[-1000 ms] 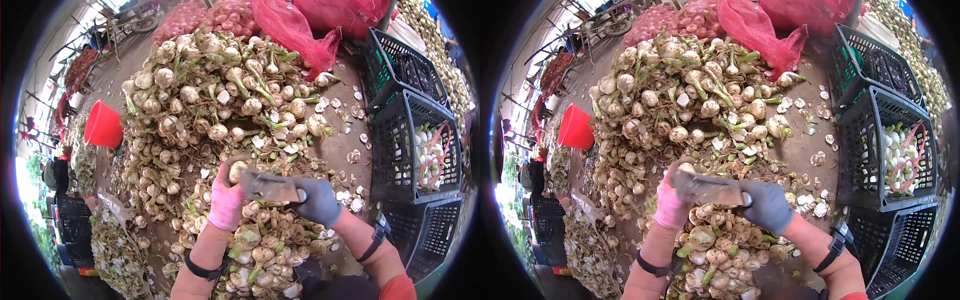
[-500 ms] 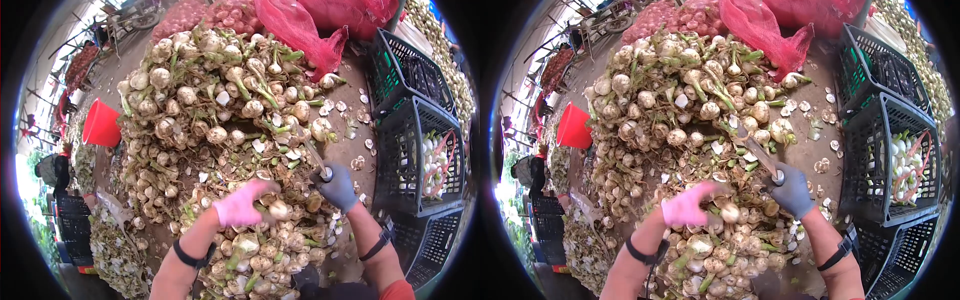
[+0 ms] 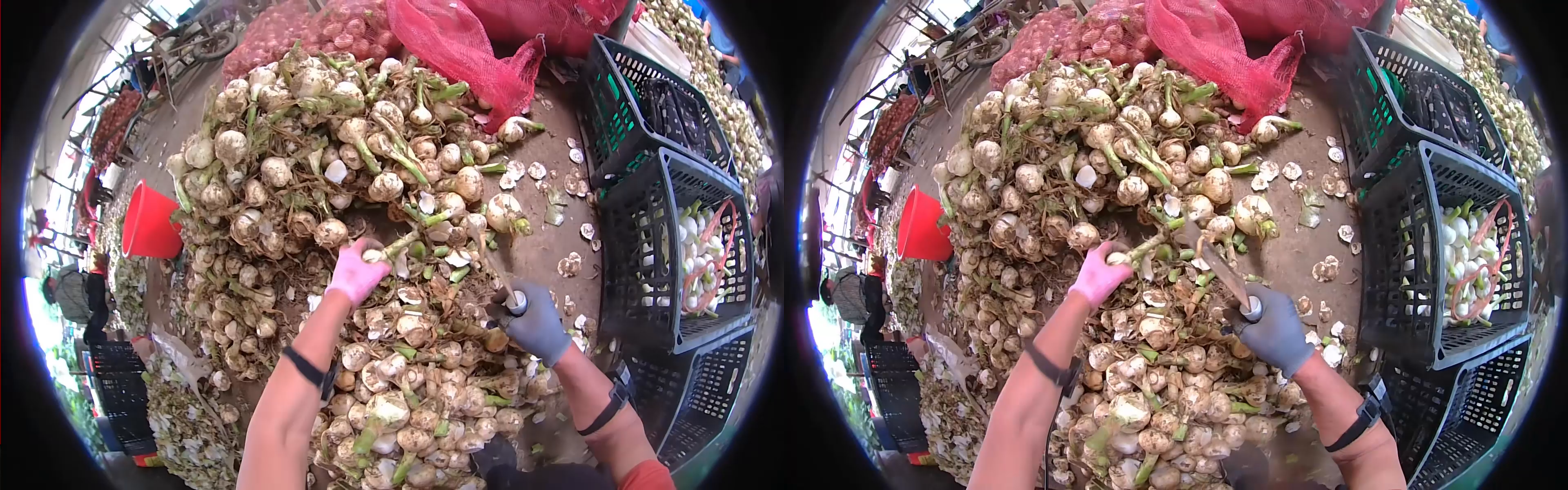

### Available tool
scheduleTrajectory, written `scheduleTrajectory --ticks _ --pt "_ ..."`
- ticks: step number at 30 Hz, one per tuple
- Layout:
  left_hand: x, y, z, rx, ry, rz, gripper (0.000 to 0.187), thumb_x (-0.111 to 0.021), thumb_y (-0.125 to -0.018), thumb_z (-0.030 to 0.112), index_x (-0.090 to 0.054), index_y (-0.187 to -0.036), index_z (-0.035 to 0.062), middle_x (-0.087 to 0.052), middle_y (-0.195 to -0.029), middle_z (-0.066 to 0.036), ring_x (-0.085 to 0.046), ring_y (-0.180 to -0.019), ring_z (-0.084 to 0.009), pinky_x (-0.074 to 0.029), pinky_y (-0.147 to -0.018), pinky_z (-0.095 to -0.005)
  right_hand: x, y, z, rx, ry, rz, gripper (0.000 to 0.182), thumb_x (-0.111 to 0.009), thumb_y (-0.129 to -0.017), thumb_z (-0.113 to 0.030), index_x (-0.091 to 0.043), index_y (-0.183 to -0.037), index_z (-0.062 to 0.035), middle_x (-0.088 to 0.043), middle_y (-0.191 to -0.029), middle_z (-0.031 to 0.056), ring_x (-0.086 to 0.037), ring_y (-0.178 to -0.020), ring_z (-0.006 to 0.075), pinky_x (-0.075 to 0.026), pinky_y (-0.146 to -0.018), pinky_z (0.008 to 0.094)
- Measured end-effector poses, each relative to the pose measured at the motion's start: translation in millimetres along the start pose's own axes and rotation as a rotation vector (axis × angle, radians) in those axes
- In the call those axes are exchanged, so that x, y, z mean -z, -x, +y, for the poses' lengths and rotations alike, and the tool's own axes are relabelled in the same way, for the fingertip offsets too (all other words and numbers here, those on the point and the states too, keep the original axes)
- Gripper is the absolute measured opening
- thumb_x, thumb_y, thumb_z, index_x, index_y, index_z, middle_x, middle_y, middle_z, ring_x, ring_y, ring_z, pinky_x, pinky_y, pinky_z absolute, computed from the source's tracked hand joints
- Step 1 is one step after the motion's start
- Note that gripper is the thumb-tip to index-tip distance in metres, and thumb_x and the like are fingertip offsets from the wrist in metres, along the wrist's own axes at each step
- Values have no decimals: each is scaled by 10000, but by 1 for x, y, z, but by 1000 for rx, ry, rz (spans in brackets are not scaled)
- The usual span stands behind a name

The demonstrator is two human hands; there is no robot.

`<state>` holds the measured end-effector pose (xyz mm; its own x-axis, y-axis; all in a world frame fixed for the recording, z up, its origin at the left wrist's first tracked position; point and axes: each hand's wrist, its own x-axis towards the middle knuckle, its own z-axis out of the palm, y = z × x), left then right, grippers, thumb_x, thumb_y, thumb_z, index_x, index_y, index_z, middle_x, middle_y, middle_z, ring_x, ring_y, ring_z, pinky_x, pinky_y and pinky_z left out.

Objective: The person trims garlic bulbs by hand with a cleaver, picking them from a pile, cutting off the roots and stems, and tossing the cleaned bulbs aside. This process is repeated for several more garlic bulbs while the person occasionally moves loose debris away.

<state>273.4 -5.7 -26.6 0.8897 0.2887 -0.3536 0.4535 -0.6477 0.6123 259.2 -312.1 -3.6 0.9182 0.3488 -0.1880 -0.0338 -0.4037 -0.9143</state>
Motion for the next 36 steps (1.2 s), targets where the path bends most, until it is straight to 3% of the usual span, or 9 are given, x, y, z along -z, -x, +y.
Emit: scheduleTrajectory --ticks 3,7,10,13,15,21,24,30,36 --pt "15 52 27 135 724 -150 428 -627 -752 55 -548 -1168 -5 -580 -792 -28 -569 -730 -122 -476 -717 -262 -10 6 -14 44 57 -7 246 -743 -793 -140 -672 -1010 -47 -681 -796 170 -676 -713 281 -517 -671 347" --pt "23 100 47 -44 1003 -210 461 -624 -776 56 -486 -1213 8 -597 -866 -38 -572 -805 -99 -476 -714 -252 -24 8 -36 210 83 -70 337 -766 -743 -153 -678 -1065 -105 -684 -838 167 -685 -777 328 -533 -687 376" --pt "14 122 58 -263 752 56 411 -609 -793 24 -491 -1186 13 -586 -946 -48 -558 -835 -78 -471 -688 -230 -28 13 -62 329 106 -95 388 -774 -715 -145 -674 -1090 -125 -683 -826 158 -672 -764 353 -534 -676 388" --pt "23 145 67 -320 677 -1 345 -607 -805 -6 -500 -1133 20 -566 -1004 -51 -547 -849 -79 -486 -720 -211 -29 10 -56 450 82 -112 364 -738 -739 -113 -667 -1097 -114 -682 -824 163 -665 -761 358 -530 -675 394" --pt "39 163 66 -65 832 -128 300 -614 -795 -14 -509 -1073 27 -552 -1037 -57 -550 -845 -96 -493 -758 -207 -24 -12 -12 16 173 -130 364 -724 -757 -125 -658 -1114 -103 -678 -841 176 -662 -791 366 -527 -688 399" --pt "34 149 39 -330 202 185 429 -682 -734 -17 -539 -1134 45 -552 -1115 -74 -527 -1078 -172 -418 -974 -296 -26 27 -30 230 211 -142 271 -710 -763 -149 -657 -1016 -68 -674 -830 201 -670 -796 373 -521 -683 423" --pt "42 147 50 -308 575 223 527 -757 -701 -34 -531 -1172 31 -570 -1105 -67 -547 -1055 -157 -434 -968 -307 -29 28 -17 134 384 -213 214 -685 -788 -153 -659 -975 -52 -662 -785 200 -658 -751 374 -516 -671 408" --pt "36 142 53 -259 588 135 626 -864 -655 89 -531 -1181 28 -649 -1021 -62 -614 -944 -135 -511 -874 -294 -28 28 -19 67 372 -127 229 -673 -787 -142 -675 -993 -41 -662 -766 191 -657 -704 364 -516 -648 400" --pt "21 138 56 -503 626 -25 556 -801 -745 139 -484 -1191 44 -607 -939 -30 -580 -833 -75 -502 -718 -239 -21 32 -84 478 370 -247 249 -675 -711 -126 -566 -934 -121 -618 -744 113 -640 -713 347 -495 -609 437"
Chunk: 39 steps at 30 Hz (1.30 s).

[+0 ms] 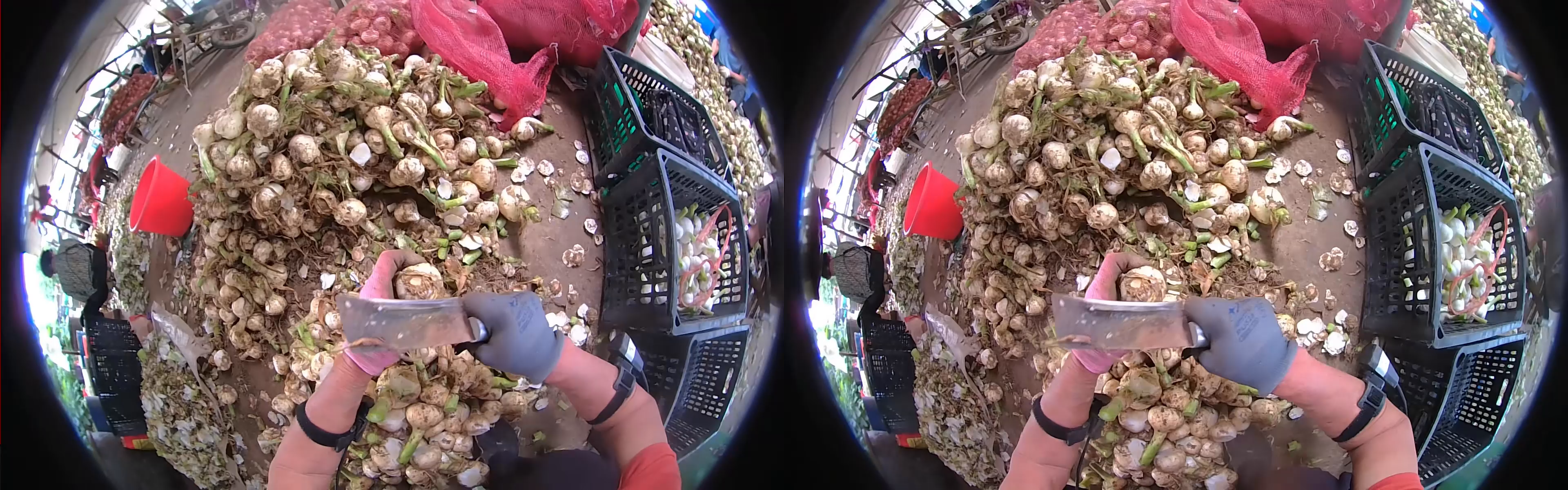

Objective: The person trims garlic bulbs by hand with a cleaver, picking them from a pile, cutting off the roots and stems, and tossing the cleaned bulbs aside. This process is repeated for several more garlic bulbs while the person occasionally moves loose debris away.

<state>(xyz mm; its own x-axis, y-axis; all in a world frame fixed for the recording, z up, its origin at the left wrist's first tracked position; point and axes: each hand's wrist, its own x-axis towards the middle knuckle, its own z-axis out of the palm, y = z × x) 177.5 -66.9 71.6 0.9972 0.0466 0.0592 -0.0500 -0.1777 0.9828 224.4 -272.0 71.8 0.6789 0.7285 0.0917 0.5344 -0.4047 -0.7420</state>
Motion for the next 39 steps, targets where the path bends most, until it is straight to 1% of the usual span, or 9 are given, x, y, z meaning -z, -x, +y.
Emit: scheduleTrajectory --ticks 3,11,13,14,21,28,31,32,39 --pt "-2 -2 -1 -88 -261 12 556 -793 -760 136 -465 -1199 48 -606 -928 -17 -575 -807 -57 -495 -683 -213 -6 1 5 16 19 -31 224 -679 -714 -130 -555 -901 -124 -613 -749 103 -636 -712 338 -488 -606 434" --pt "-15 1 4 472 484 89 456 -760 -796 136 -476 -1138 32 -608 -934 -56 -616 -808 -120 -530 -651 -265 -30 -10 39 93 105 98 207 -703 -719 -134 -586 -887 -109 -612 -723 111 -630 -671 337 -485 -584 423" --pt "-5 8 -10 -45 -525 -145 544 -783 -740 136 -446 -1161 66 -628 -958 -56 -618 -820 -92 -549 -687 -242 -24 -20 63 -115 132 -12 187 -714 -729 -127 -654 -903 -88 -638 -734 143 -643 -681 339 -498 -594 410" --pt "-17 16 0 419 -137 2 510 -769 -710 119 -488 -1132 64 -622 -943 -65 -623 -792 -123 -551 -713 -292 -19 -18 83 -359 127 -161 187 -713 -737 -130 -669 -911 -78 -653 -742 155 -654 -686 327 -506 -608 405" --pt "6 -35 -32 330 -456 -597 816 -849 -697 298 -458 -1363 34 -499 -1292 -207 -559 -1112 -364 -474 -985 -398 -8 4 116 -471 -37 314 233 -714 -769 -179 -679 -971 -68 -658 -791 203 -655 -764 384 -508 -676 430" --pt "2 -149 -139 743 -856 169 868 -797 -713 475 -418 -1352 26 -433 -1390 -261 -544 -1215 -383 -459 -1014 -417 -26 11 119 -503 -150 232 239 -714 -789 -182 -667 -989 -61 -652 -815 217 -629 -766 414 -487 -681 454" --pt "-4 -144 -165 632 -621 266 676 -784 -708 198 -490 -1283 -3 -603 -1213 -207 -608 -1123 -341 -486 -964 -372 -26 13 117 -513 -183 229 253 -721 -789 -188 -668 -1005 -68 -655 -825 217 -635 -779 410 -491 -681 450" --pt "-5 -138 -160 635 -626 264 676 -784 -708 198 -490 -1283 -3 -603 -1213 -207 -608 -1123 -341 -486 -964 -372 -26 13 117 -508 -186 239 204 -722 -784 -82 -661 -965 -12 -675 -771 148 -652 -690 217 -502 -662 356" --pt "-10 -74 -66 246 21 24 539 -606 -763 -78 -494 -1285 -6 -625 -1068 -87 -607 -966 -157 -497 -881 -259 -4 0 78 -420 -112 208 236 -720 -774 -105 -672 -997 -43 -664 -775 181 -670 -704 299 -510 -660 376"
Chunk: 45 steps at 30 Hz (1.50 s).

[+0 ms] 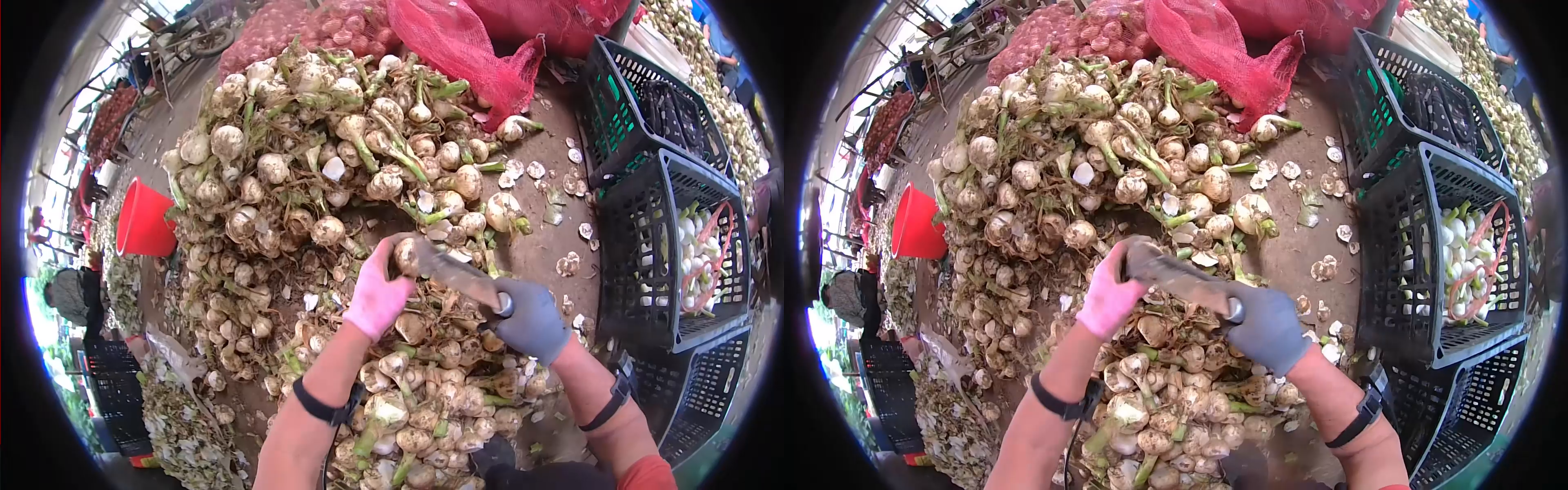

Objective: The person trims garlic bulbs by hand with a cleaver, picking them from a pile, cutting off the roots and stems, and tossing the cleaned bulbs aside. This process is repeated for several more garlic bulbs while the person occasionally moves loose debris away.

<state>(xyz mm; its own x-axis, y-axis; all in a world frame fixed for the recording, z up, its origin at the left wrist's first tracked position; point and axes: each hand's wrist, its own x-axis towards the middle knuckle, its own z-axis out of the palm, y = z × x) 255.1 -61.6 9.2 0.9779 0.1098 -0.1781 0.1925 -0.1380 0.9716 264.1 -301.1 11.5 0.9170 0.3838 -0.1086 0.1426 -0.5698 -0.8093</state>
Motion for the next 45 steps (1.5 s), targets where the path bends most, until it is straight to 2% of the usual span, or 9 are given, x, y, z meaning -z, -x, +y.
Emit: scheduleTrajectory --ticks 12,16,18,22,24,28,32,38,45 --pt "5 86 55 -161 -298 -60 637 -808 -758 64 -391 -1240 79 -629 -977 -27 -621 -891 -87 -539 -806 -272 -2 23 -70 366 106 -256 314 -697 -720 -154 -628 -1023 -108 -660 -797 128 -662 -756 341 -519 -640 424" --pt "-2 98 54 110 128 -98 615 -793 -758 41 -399 -1229 75 -605 -956 -8 -601 -853 -81 -522 -755 -242 -16 20 -49 491 102 -139 208 -739 -704 -136 -616 -867 -101 -607 -710 123 -624 -665 358 -493 -582 408" --pt "1 106 54 -296 -249 -105 592 -756 -769 15 -391 -1230 78 -598 -946 -18 -604 -844 -93 -528 -723 -259 -25 16 -38 510 100 -124 197 -741 -708 -157 -608 -845 -110 -599 -697 117 -620 -652 353 -489 -573 408" --pt "-12 109 55 183 407 -8 576 -747 -740 70 -437 -1224 40 -574 -952 -26 -576 -886 -107 -498 -776 -276 -24 -1 -19 477 221 -82 163 -685 -766 -210 -620 -881 -114 -644 -750 122 -645 -704 348 -504 -596 417" --pt "-12 129 84 -32 -253 -11 474 -737 -804 86 -438 -1168 29 -621 -980 -95 -628 -883 -137 -539 -799 -255 -14 -30 20 -41 286 -120 155 -672 -808 -213 -660 -912 -99 -664 -756 147 -649 -703 368 -519 -611 417" --pt "1 111 75 252 166 84 788 -882 -668 148 -443 -1287 -63 -626 -1033 -76 -613 -945 -154 -517 -821 -289 -4 -2 3 91 23 90 178 -662 -832 -202 -688 -971 -95 -671 -767 179 -659 -715 381 -531 -631 420" --pt "8 86 52 -134 -662 155 727 -835 -709 225 -472 -1272 -58 -605 -1049 -123 -601 -962 -235 -512 -873 -340 -11 15 -11 123 139 4 278 -708 -777 -143 -699 -1055 -142 -678 -788 164 -675 -738 367 -540 -650 418" --pt "20 87 -1 149 831 18 577 -669 -875 355 -448 -1297 29 -622 -1104 -79 -584 -1099 -206 -490 -928 -406 -18 31 -32 267 34 -88 409 -795 -680 -157 -669 -1068 -121 -684 -852 140 -673 -774 339 -533 -673 400" --pt "8 92 3 329 709 130 356 -529 -956 383 -590 -1096 61 -670 -1046 -120 -633 -978 -260 -477 -947 -415 -33 7 -9 352 79 -2 266 -718 -744 -177 -681 -999 -109 -667 -787 157 -662 -704 352 -531 -631 411"
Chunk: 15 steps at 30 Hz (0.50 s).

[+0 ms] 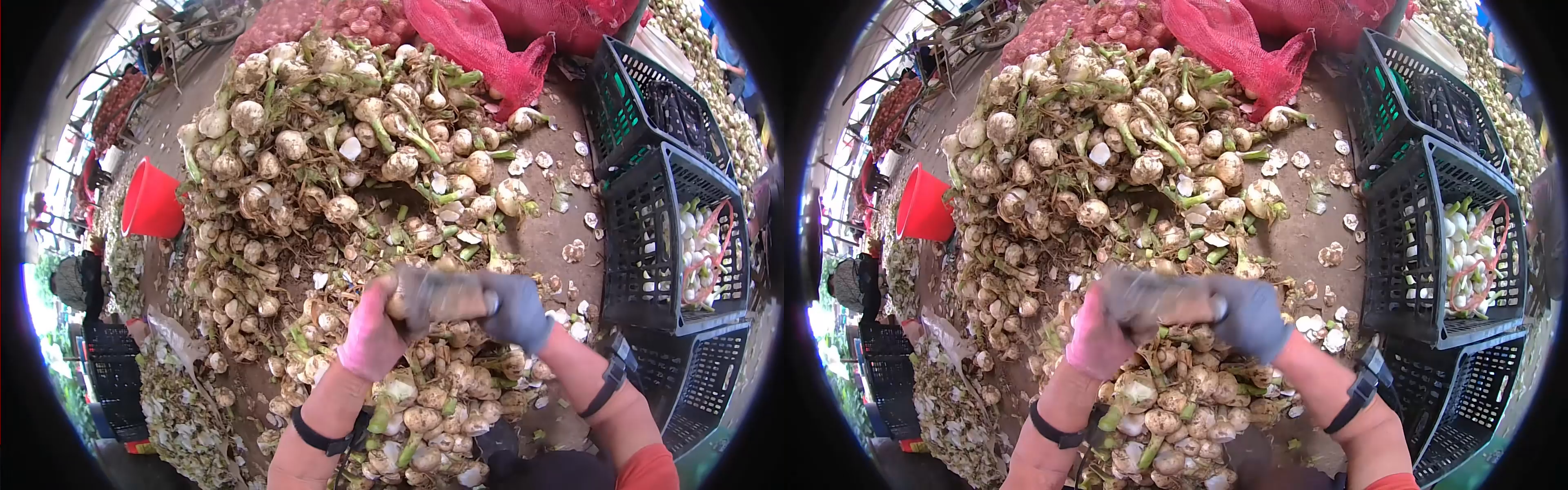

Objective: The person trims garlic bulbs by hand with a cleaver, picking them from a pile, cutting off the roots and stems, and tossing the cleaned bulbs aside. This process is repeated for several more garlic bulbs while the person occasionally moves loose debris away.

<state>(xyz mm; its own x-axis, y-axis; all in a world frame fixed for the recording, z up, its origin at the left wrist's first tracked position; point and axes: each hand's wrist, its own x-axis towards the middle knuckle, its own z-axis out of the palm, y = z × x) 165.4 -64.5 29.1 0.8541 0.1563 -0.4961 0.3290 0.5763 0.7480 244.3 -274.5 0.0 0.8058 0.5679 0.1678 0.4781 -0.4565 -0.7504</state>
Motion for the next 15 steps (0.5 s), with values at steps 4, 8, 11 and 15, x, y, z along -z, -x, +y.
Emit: scheduleTrajectory --ticks 4,8,11,15 --pt "-19 16 34 156 -779 -495 525 -716 -832 217 -503 -1278 40 -605 -1151 -164 -593 -1016 -248 -483 -921 -401 19 -14 43 -444 -52 -27 213 -685 -797 -155 -682 -989 -62 -660 -766 188 -653 -664 341 -520 -633 395" --pt "10 -63 54 -100 -1209 18 829 -782 -779 396 -413 -1393 -22 -411 -1362 -266 -463 -1260 -365 -387 -1096 -425 20 -5 32 -384 -156 59 238 -727 -779 -132 -672 -989 -33 -658 -755 200 -668 -690 327 -502 -641 386" --pt "37 -129 59 -53 -1136 708 912 -836 -725 410 -320 -1361 8 -351 -1381 -284 -508 -1205 -404 -417 -1064 -422 16 -6 39 -416 -186 38 233 -732 -781 -145 -671 -974 -28 -663 -766 204 -669 -690 325 -501 -640 386" --pt "54 -186 42 -154 -768 1001 983 -884 -653 269 -249 -1364 30 -404 -1325 -283 -515 -1165 -406 -430 -1012 -437 17 -4 40 -470 -260 -4 202 -735 -788 -153 -662 -915 -13 -657 -752 193 -658 -676 291 -496 -639 369"
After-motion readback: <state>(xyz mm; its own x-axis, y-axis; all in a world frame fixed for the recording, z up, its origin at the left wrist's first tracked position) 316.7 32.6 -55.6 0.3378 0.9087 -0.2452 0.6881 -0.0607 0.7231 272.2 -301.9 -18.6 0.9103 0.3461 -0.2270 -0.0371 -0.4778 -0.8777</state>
